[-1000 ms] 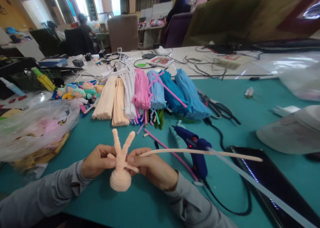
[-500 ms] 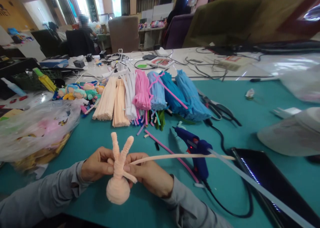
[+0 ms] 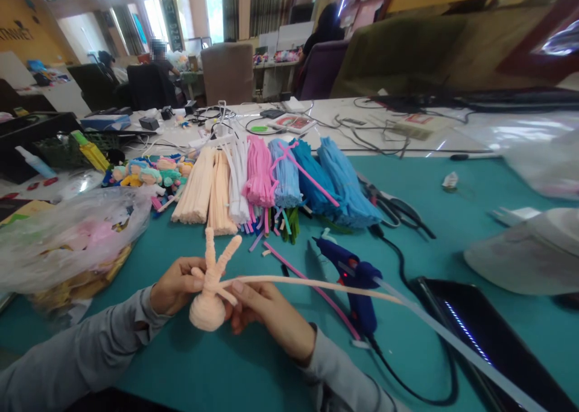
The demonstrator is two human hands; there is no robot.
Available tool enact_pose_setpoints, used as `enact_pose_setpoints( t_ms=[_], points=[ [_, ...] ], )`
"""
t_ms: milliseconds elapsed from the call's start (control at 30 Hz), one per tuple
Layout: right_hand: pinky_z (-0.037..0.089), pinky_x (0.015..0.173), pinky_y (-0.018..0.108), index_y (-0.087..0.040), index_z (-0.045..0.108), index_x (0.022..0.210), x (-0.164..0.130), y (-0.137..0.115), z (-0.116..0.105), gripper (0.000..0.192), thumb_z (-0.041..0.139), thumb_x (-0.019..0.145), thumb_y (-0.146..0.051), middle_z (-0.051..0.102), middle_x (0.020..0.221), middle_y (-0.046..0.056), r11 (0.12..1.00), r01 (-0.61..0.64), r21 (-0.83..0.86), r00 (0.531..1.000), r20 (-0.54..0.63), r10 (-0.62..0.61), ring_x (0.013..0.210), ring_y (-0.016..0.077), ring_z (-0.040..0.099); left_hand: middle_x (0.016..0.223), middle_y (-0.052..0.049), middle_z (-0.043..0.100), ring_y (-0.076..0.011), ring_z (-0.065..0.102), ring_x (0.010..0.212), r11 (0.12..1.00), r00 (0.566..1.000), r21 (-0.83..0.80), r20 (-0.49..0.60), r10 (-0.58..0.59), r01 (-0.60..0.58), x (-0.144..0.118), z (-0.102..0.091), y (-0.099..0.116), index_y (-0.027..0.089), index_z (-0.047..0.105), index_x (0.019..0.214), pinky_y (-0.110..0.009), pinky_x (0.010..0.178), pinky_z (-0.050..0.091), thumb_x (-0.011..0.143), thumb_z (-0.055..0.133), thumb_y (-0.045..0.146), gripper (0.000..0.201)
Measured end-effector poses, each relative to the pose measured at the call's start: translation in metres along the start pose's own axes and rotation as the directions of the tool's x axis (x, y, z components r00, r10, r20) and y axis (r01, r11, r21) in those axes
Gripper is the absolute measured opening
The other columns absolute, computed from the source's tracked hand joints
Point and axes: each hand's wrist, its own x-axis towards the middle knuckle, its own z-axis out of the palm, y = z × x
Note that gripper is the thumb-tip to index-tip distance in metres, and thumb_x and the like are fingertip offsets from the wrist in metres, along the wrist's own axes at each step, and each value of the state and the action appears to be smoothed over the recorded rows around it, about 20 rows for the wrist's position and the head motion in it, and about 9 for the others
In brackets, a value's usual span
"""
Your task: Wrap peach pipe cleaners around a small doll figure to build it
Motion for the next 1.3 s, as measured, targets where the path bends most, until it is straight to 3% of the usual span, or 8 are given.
enact_pose_setpoints(
  t_ms=[100,200,300,400,567,700,867,1300],
  points=[
    [0.040,0.046,0.022,-0.013,0.060,0.053,-0.007,-0.002,-0.003,0.057,0.043,0.083,-0.059,0.055,0.048,0.002,0.910,0.216,-0.353,0.967,-0.051,-0.249,0.043,0.0097,0.050,0.054,-0.003,0.063,-0.0122,0.052,0.051,1.000,0.996,0.003,-0.085,0.017,-0.017,0.004,-0.003,0.006,0.010,0.070,0.064,-0.024,0.055,0.040,0.046,0.072,0.021,0.022],
    [0.035,0.045,0.023,-0.016,0.051,0.045,-0.016,-0.007,-0.003,0.056,0.038,0.090,-0.046,0.046,0.042,0.000,0.608,0.521,-0.599,0.750,-0.020,-0.661,0.042,0.0098,0.044,0.055,-0.005,0.064,-0.0151,0.055,0.051,1.000,0.999,0.026,-0.047,0.008,-0.007,0.006,-0.006,0.008,0.010,0.069,0.063,-0.026,0.053,0.041,0.047,0.069,0.022,0.020],
    [0.043,0.053,0.025,-0.017,0.056,0.058,-0.018,-0.014,0.001,0.035,0.047,0.089,-0.031,0.058,0.060,0.004,0.407,0.606,-0.684,0.583,0.033,-0.812,0.056,0.0135,0.055,0.057,-0.007,0.066,-0.0173,0.058,0.052,0.998,0.999,0.059,0.036,-0.031,0.029,0.006,-0.009,0.006,0.009,0.068,0.065,-0.027,0.053,0.042,0.050,0.068,0.024,0.021],
    [0.048,0.067,0.028,-0.018,0.062,0.070,-0.014,-0.017,0.004,0.015,0.056,0.083,-0.023,0.065,0.078,0.007,0.424,0.551,-0.719,0.641,0.040,-0.766,0.074,0.0175,0.062,0.057,-0.007,0.066,-0.0173,0.058,0.051,0.994,0.992,0.073,0.089,-0.090,0.083,0.004,-0.011,0.002,0.010,0.068,0.069,-0.027,0.052,0.042,0.050,0.069,0.026,0.025],
    [0.047,0.055,0.024,-0.016,0.063,0.070,-0.007,-0.011,0.008,0.016,0.062,0.078,-0.030,0.065,0.066,0.003,0.720,0.374,-0.584,0.863,-0.065,-0.501,0.059,0.0145,0.059,0.056,-0.004,0.062,-0.0126,0.052,0.051,0.980,0.992,0.180,0.078,-0.099,0.083,0.001,-0.011,0.003,0.009,0.068,0.068,-0.022,0.050,0.037,0.049,0.073,0.030,0.029],
    [0.045,0.053,0.024,-0.014,0.064,0.064,-0.004,-0.007,0.009,0.024,0.066,0.072,-0.037,0.064,0.061,0.003,0.865,0.203,-0.458,0.945,-0.140,-0.296,0.057,0.0143,0.056,0.057,-0.002,0.059,-0.0109,0.047,0.053,0.961,0.993,0.267,0.072,-0.093,0.071,-0.001,-0.008,0.007,0.009,0.069,0.069,-0.022,0.052,0.035,0.052,0.074,0.034,0.031],
    [0.045,0.055,0.026,-0.015,0.060,0.061,-0.001,-0.003,0.009,0.026,0.066,0.070,-0.038,0.063,0.062,0.003,0.912,0.096,-0.400,0.964,-0.190,-0.184,0.060,0.0157,0.056,0.053,0.000,0.055,-0.0101,0.044,0.051,0.960,0.993,0.270,0.062,-0.097,0.077,0.000,-0.006,0.008,0.011,0.069,0.063,-0.023,0.052,0.036,0.053,0.074,0.032,0.025],
    [0.037,0.047,0.024,-0.016,0.057,0.056,0.001,0.003,0.007,0.030,0.061,0.073,-0.041,0.056,0.053,0.001,0.891,0.074,-0.447,0.949,-0.244,-0.201,0.049,0.0119,0.048,0.070,-0.003,0.063,-0.0161,0.054,0.066,0.978,0.983,0.207,0.170,-0.074,0.037,0.000,-0.005,0.010,0.012,0.068,0.078,-0.028,0.065,0.040,0.055,0.067,0.018,0.023]
  ],
)
